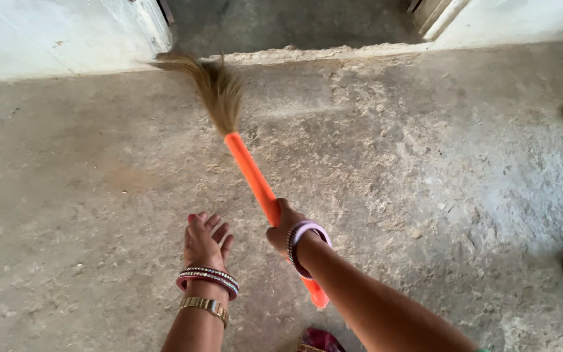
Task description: The person sweeps the floor with a broom, moving from one room to another.
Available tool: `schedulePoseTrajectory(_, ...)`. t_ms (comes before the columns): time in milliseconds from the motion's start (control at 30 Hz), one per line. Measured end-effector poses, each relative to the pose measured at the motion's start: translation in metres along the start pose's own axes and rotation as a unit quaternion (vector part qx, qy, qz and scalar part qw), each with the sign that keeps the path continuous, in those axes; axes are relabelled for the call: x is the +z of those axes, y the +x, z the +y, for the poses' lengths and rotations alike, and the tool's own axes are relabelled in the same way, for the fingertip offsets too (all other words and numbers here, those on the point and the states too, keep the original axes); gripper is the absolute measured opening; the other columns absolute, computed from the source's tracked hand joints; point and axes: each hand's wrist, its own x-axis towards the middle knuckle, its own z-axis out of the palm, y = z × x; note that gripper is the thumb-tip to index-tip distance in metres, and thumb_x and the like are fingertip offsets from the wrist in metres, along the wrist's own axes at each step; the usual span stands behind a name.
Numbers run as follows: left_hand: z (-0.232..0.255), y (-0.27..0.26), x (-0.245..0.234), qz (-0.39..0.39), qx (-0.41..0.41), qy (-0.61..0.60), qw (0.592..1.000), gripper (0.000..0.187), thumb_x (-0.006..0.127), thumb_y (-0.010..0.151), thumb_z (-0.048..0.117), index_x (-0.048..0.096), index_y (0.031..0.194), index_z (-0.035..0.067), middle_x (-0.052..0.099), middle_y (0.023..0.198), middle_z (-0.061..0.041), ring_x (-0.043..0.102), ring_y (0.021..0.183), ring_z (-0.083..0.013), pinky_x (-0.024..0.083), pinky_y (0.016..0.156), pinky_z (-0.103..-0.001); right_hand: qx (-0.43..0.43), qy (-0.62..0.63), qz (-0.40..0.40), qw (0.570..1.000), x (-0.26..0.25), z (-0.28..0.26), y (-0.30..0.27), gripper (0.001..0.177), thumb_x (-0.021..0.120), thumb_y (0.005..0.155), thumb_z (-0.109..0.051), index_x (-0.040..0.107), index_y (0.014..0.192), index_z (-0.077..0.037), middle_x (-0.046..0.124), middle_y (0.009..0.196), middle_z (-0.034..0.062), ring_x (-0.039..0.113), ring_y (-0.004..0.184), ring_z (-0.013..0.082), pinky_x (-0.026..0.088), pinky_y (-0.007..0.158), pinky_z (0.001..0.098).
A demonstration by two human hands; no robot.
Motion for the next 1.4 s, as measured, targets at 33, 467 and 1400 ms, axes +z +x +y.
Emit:
schedulePoseTrajectory(33,0.002,0.003,-0.001,-0.002,0.005,-0.004,1.000,0.059,0.035,0.101,0.051,0.047,0.146,0.015,0.063,0.140,-0.005,0.064,0.115,-0.0202,0.052,0.096,-0.037,0.001,-0.002,-0.001,1.000,0.002,-0.003,0.003,0.056,0.056,0.089,-0.012,0.043,0.143,-0.020,0.073,0.106,0.0217,0.077,0.094,0.0393,0.059,0.080,0.0509)
schedulePoseTrajectory(467,0.011,-0.007,-0.024,0.046,0.010,-0.030,0.998,0.057,0.037,0.101,0.049,0.050,0.144,0.014,0.063,0.138,-0.004,0.064,0.115,-0.0184,0.052,0.095,-0.036,-0.128,-0.139,-0.106,0.976,0.044,-0.017,-0.006,0.066,0.056,0.087,-0.009,0.039,0.148,-0.030,0.070,0.120,0.0192,0.071,0.109,0.0365,0.056,0.089,0.0498)
schedulePoseTrajectory(1400,-0.023,-0.049,-0.095,0.020,-0.011,-0.010,1.000,0.055,0.034,0.102,0.051,0.053,0.142,0.018,0.067,0.133,-0.002,0.065,0.108,-0.0156,0.053,0.087,-0.031,0.065,0.177,0.034,0.982,0.096,0.052,-0.054,0.062,0.056,0.098,-0.011,0.028,0.152,-0.027,0.066,0.091,0.0196,0.060,0.061,0.0243,0.052,0.050,0.0377)
